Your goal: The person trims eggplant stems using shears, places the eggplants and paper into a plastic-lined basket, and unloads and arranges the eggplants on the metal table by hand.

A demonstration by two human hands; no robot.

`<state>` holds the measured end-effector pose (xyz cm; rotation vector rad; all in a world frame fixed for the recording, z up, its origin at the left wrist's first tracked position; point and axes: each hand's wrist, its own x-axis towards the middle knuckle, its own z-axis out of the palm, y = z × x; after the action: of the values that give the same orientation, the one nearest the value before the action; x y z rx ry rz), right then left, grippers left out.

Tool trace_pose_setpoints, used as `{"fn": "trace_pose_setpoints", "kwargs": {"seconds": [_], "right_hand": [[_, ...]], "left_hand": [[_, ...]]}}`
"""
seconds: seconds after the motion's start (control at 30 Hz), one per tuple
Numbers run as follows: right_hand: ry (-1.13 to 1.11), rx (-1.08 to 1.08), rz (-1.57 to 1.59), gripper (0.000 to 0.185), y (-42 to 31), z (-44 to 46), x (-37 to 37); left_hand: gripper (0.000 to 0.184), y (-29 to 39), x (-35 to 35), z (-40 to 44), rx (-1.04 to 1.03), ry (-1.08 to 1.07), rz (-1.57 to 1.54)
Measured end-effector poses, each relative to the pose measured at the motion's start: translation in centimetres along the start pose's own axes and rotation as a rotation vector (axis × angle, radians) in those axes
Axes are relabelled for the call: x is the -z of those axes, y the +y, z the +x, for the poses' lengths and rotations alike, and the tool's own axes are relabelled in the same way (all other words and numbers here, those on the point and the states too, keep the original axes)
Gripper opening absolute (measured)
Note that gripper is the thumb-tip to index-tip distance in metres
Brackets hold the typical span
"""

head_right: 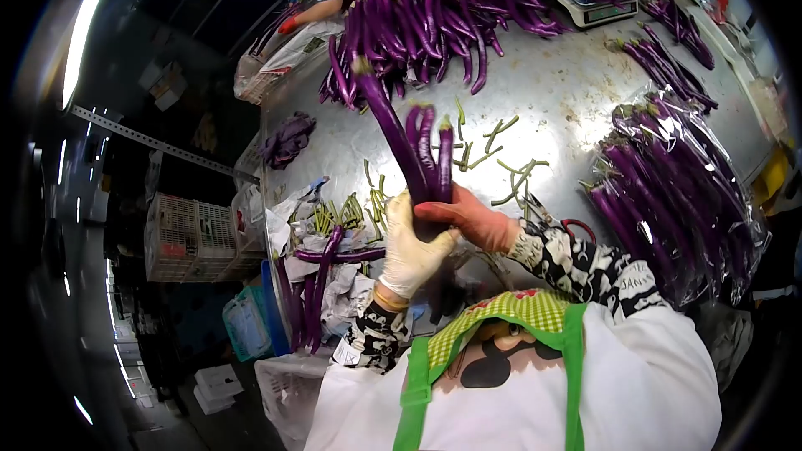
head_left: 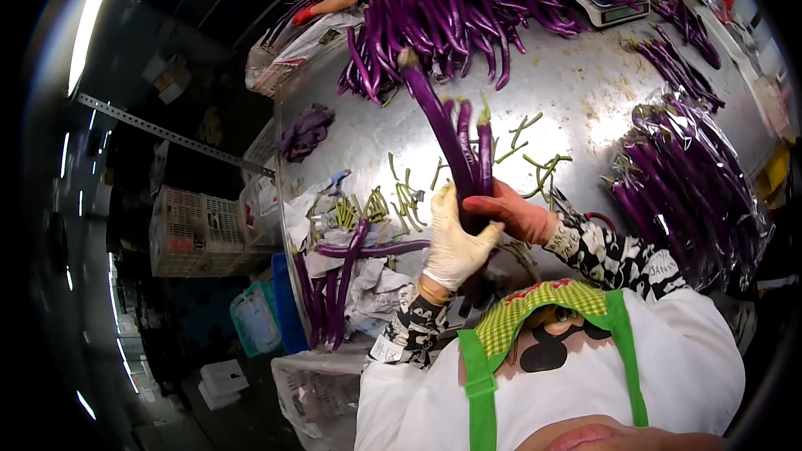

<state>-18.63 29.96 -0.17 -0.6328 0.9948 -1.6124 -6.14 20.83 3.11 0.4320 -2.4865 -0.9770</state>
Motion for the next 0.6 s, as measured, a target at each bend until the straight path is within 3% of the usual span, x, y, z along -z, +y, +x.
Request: {"fn": "trace_pose_setpoints", "kwargs": {"seconds": [0.13, 0.17, 0.3, 0.33, 0.4, 0.43, 0.47, 0.5, 0.6], "right_hand": [[0.162, 0.005, 0.136, 0.056, 0.2, -0.9, 1.4], [0.155, -0.044, 0.260, 0.054, 0.0, -1.2, 1.5], [0.181, -0.062, 0.322, 0.045, -0.9, -1.4, 2.8], [0.285, -0.110, 0.348, 0.041, -2.2, -1.8, 2.3], [0.197, 0.043, 0.401, 0.035, -1.9, -1.2, 4.7], [0.308, 0.029, 0.334, 0.038, -2.4, -0.5, 5.3], [0.293, 0.135, 0.323, 0.046, -3.2, 0.0, 5.5], [0.324, 0.174, 0.280, 0.049, -4.2, 0.3, 5.8], [0.379, 0.230, 0.134, 0.052, -5.4, 2.1, 9.3]], "left_hand": [[0.085, -0.7, -3.7, -0.4, 0.024, 0.008, -0.124], [0.091, -1.0, -3.8, -0.1, -0.009, -0.095, 0.141], [0.106, -0.2, -4.3, 1.4, -0.019, -0.183, 0.100], [0.101, 0.5, -3.8, 1.9, -0.162, -0.133, 0.192], [0.078, -0.5, -2.5, 4.2, -0.156, -0.119, -0.313], [0.056, 0.7, -1.8, 5.1, 0.138, -0.114, -0.822], [0.048, -0.9, -2.0, 6.9, 0.175, -0.058, -0.825], [0.044, -2.6, -2.1, 8.6, 0.360, 0.032, -0.779], [0.037, -10.8, -4.2, 15.1, 0.469, 0.233, -0.868]]}}
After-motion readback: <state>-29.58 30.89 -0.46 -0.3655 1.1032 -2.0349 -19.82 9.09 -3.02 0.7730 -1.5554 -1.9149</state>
